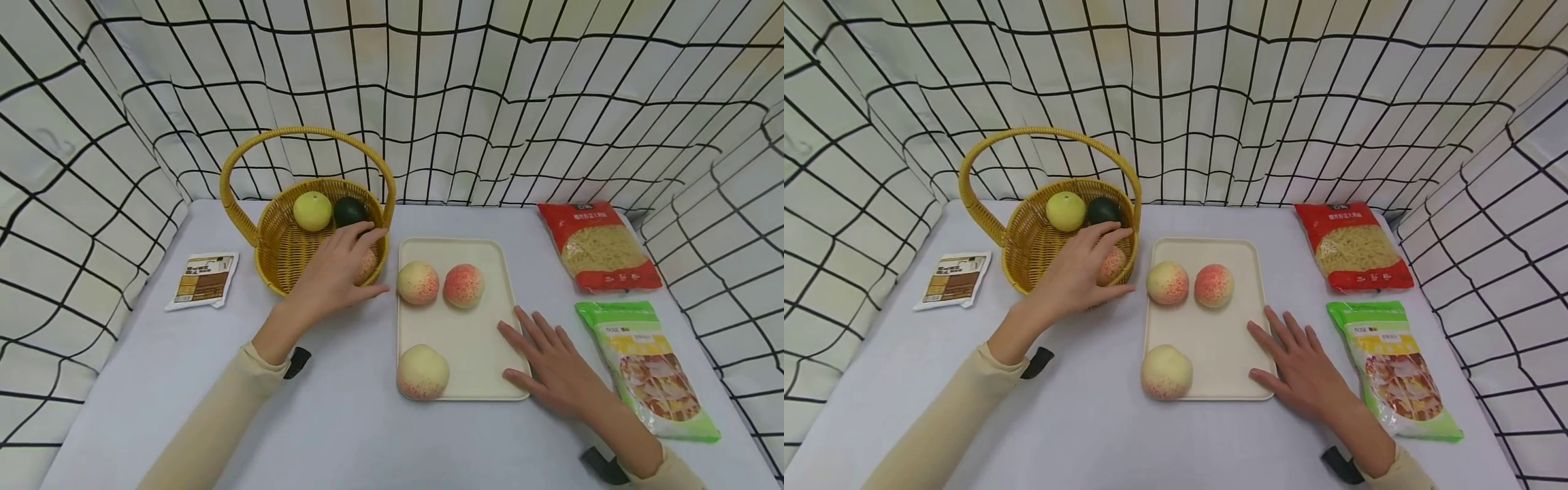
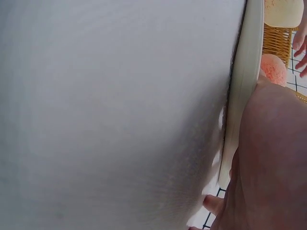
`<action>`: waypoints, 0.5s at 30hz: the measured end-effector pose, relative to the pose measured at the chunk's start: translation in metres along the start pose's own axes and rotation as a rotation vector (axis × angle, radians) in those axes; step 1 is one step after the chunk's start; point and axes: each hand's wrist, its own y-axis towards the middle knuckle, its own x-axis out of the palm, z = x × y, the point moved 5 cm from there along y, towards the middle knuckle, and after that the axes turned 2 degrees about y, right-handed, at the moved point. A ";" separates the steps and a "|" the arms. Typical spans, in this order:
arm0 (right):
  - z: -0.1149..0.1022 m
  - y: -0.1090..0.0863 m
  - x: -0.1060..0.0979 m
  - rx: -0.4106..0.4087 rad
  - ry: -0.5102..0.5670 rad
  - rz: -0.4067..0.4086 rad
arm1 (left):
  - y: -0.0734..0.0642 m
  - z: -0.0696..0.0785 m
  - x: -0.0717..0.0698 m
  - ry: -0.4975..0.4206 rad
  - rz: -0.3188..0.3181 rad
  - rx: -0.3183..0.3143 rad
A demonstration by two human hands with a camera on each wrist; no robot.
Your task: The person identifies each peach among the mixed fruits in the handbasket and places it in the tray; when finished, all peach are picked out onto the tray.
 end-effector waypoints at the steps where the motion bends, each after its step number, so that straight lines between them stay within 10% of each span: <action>1: 0.000 0.000 0.000 0.001 -0.001 0.000 | -0.002 -0.004 -0.001 -0.011 0.000 -0.012; 15: 0.001 -0.001 0.002 -0.005 -0.005 0.013 | -0.015 -0.035 0.004 -0.094 -0.042 -0.109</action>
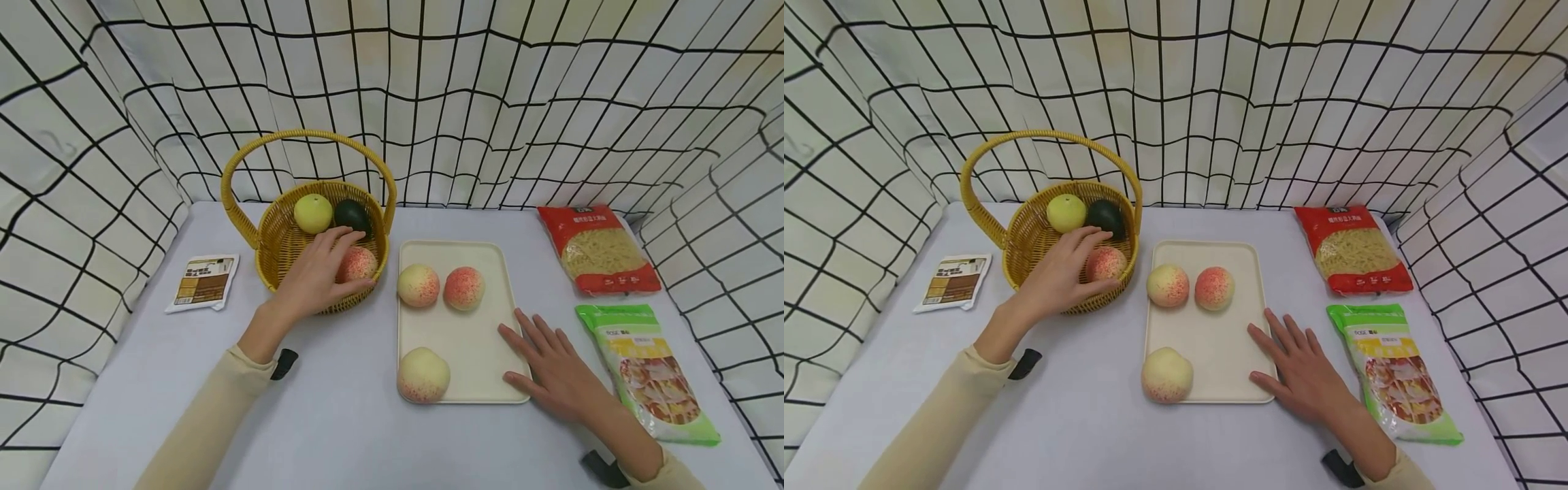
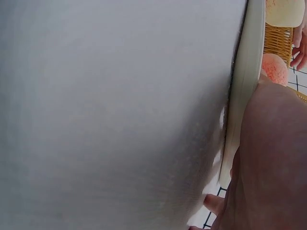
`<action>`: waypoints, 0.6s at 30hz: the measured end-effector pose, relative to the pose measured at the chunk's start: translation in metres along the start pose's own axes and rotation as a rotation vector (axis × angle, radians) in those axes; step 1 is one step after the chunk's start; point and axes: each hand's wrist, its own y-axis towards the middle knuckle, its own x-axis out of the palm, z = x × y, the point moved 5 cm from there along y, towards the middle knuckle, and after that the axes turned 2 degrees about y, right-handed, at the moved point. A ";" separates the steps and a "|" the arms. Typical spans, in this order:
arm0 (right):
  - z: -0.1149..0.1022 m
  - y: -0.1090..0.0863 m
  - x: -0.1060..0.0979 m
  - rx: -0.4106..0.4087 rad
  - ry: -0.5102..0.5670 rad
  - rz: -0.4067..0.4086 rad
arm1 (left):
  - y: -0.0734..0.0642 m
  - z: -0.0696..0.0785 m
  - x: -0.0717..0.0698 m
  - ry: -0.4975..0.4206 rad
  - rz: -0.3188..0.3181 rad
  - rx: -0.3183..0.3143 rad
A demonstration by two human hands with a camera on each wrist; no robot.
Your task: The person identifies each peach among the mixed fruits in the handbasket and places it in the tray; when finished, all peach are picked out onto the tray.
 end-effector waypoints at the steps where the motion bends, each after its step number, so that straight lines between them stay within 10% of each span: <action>1: 0.000 0.000 0.000 -0.001 0.000 0.001 | 0.000 -0.001 0.000 -0.004 -0.006 -0.006; 18: -0.001 0.000 -0.002 -0.005 -0.006 0.008 | 0.003 -0.010 0.011 -0.192 -0.181 -0.067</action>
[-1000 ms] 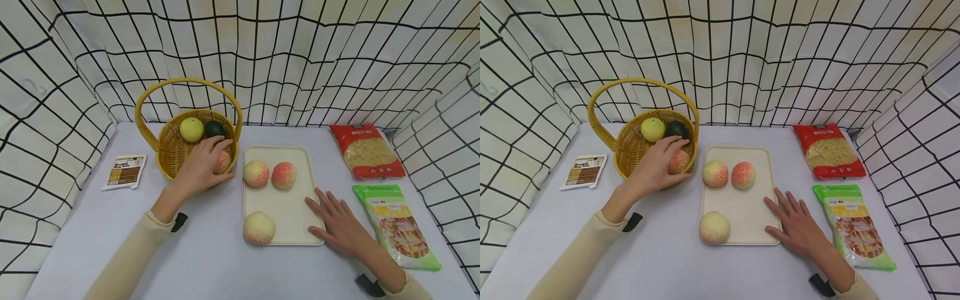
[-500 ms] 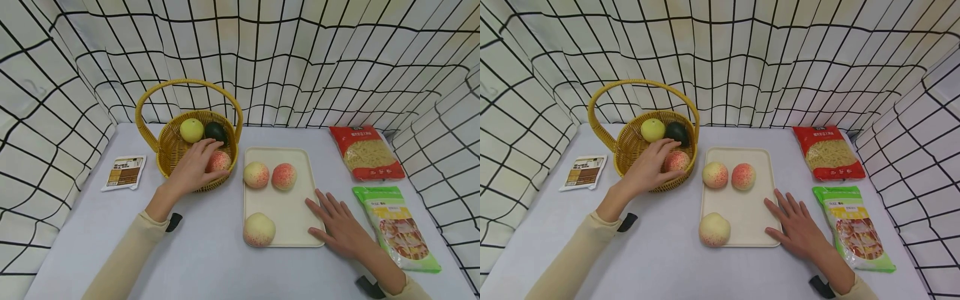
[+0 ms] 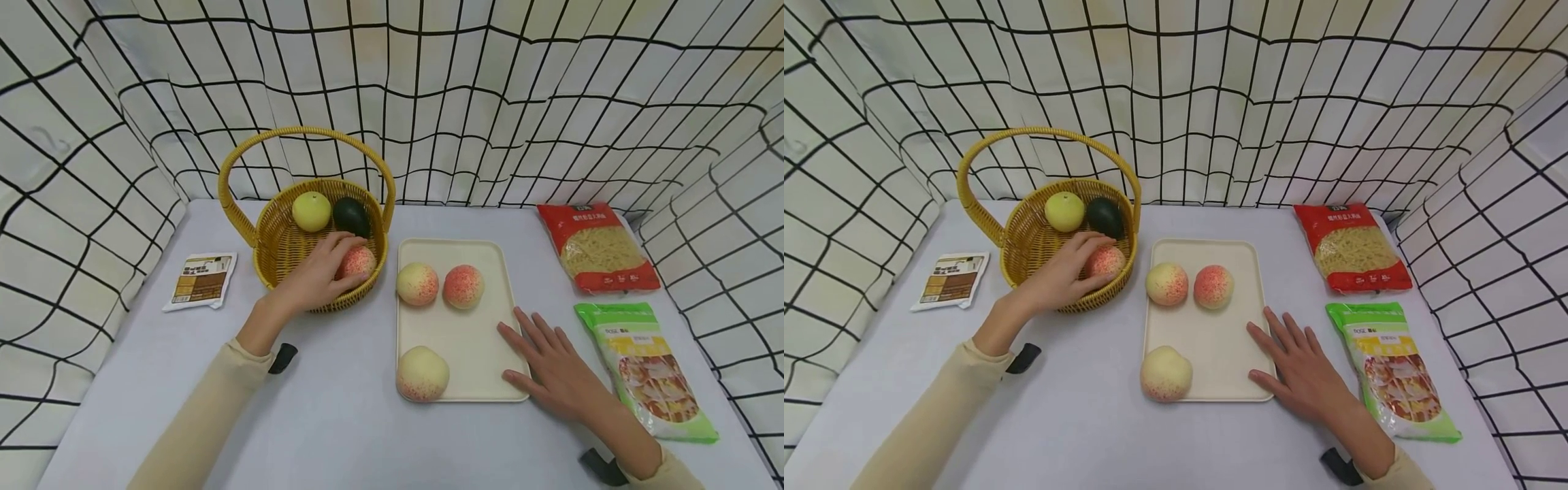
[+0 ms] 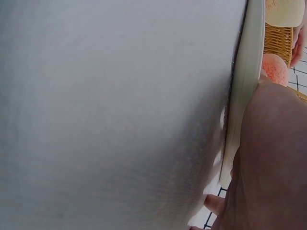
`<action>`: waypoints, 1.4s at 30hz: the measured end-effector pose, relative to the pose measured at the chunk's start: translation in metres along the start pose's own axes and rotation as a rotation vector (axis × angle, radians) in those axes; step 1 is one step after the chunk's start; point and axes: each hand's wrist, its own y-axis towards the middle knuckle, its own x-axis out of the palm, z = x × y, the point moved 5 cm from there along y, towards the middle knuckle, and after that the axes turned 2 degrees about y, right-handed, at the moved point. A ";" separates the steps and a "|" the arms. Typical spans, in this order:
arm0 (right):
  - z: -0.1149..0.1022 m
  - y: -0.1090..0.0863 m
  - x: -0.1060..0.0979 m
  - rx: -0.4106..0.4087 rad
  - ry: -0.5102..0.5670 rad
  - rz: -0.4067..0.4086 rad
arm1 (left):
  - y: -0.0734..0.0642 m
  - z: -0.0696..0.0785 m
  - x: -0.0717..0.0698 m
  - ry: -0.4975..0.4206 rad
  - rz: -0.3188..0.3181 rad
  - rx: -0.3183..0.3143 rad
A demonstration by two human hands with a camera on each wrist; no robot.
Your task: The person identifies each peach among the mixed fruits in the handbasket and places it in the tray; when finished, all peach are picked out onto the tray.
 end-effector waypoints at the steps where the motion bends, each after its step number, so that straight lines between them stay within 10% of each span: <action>1: 0.000 0.000 0.000 -0.002 0.000 0.000 | 0.000 0.000 0.000 -0.005 -0.005 -0.002; 42: 0.001 0.001 0.000 0.004 0.016 -0.020 | 0.031 -0.013 0.017 -0.047 -0.142 0.001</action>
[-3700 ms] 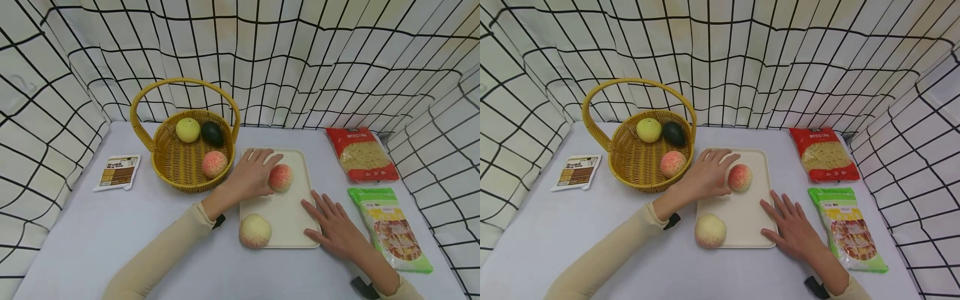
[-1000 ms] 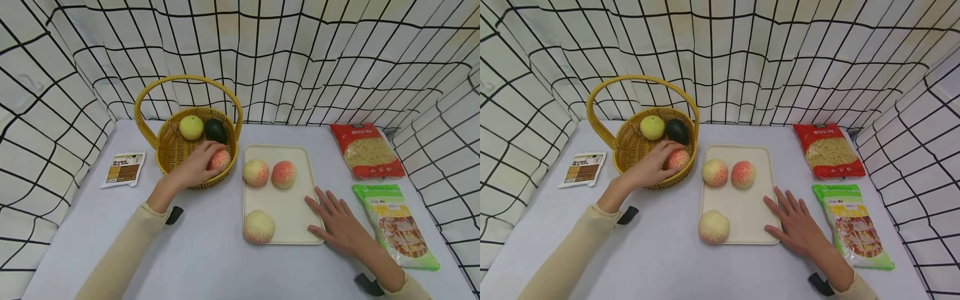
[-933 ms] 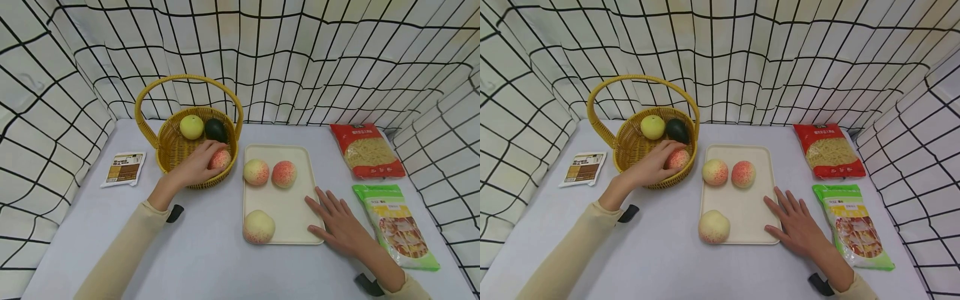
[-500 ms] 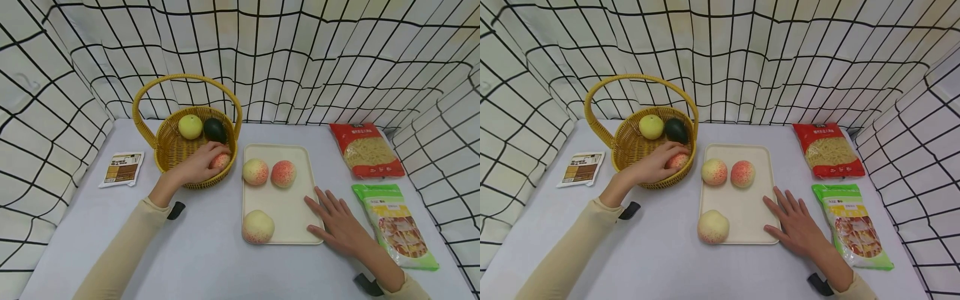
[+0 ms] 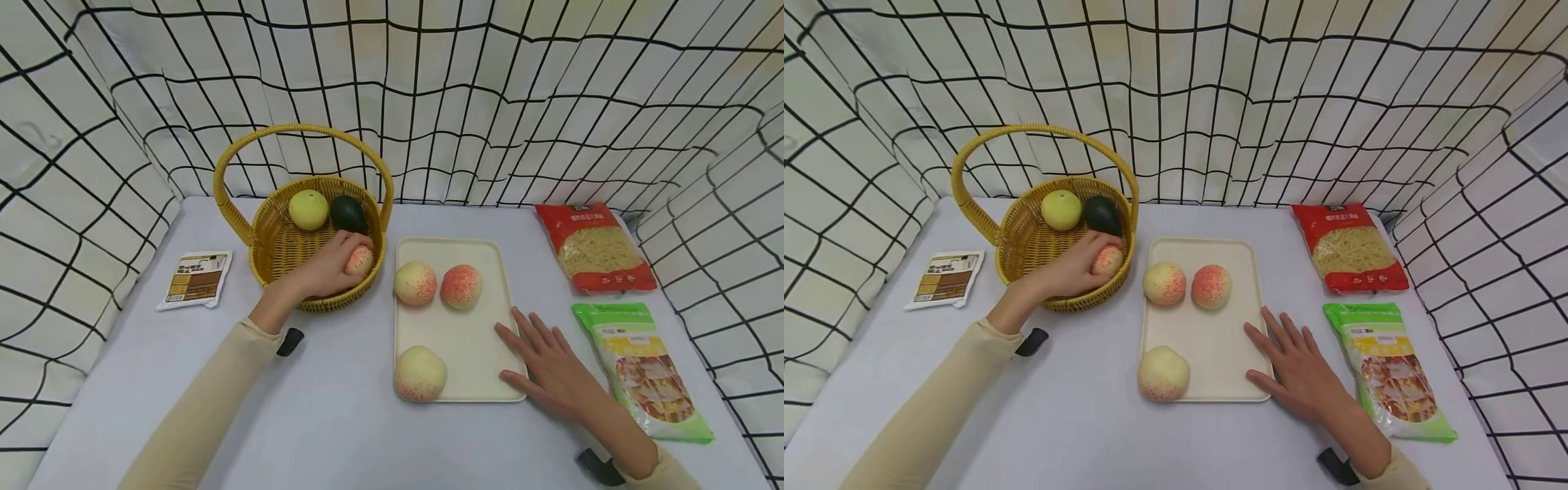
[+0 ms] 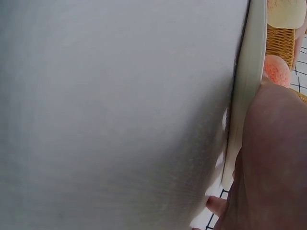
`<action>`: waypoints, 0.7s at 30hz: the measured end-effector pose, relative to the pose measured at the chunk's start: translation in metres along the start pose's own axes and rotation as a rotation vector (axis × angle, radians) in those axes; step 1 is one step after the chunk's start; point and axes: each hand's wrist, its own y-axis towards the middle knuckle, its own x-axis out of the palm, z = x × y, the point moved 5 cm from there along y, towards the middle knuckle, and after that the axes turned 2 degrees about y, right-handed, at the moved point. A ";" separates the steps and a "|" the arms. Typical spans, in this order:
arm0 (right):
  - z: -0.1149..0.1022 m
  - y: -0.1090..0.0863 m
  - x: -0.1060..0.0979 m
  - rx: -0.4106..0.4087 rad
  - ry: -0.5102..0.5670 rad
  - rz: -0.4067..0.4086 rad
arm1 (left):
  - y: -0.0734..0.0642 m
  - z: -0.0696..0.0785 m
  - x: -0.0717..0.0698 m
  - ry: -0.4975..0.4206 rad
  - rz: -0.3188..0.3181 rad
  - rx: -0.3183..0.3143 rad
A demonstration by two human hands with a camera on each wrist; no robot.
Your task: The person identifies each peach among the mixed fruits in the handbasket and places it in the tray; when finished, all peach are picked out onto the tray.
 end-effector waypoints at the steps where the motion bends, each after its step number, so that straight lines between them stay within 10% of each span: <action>1: -0.001 0.000 0.000 -0.001 0.000 0.001 | 0.001 -0.001 0.000 -0.005 0.003 -0.004; 21: 0.000 0.001 0.002 -0.004 -0.008 0.015 | -0.006 0.004 0.000 0.039 0.059 0.008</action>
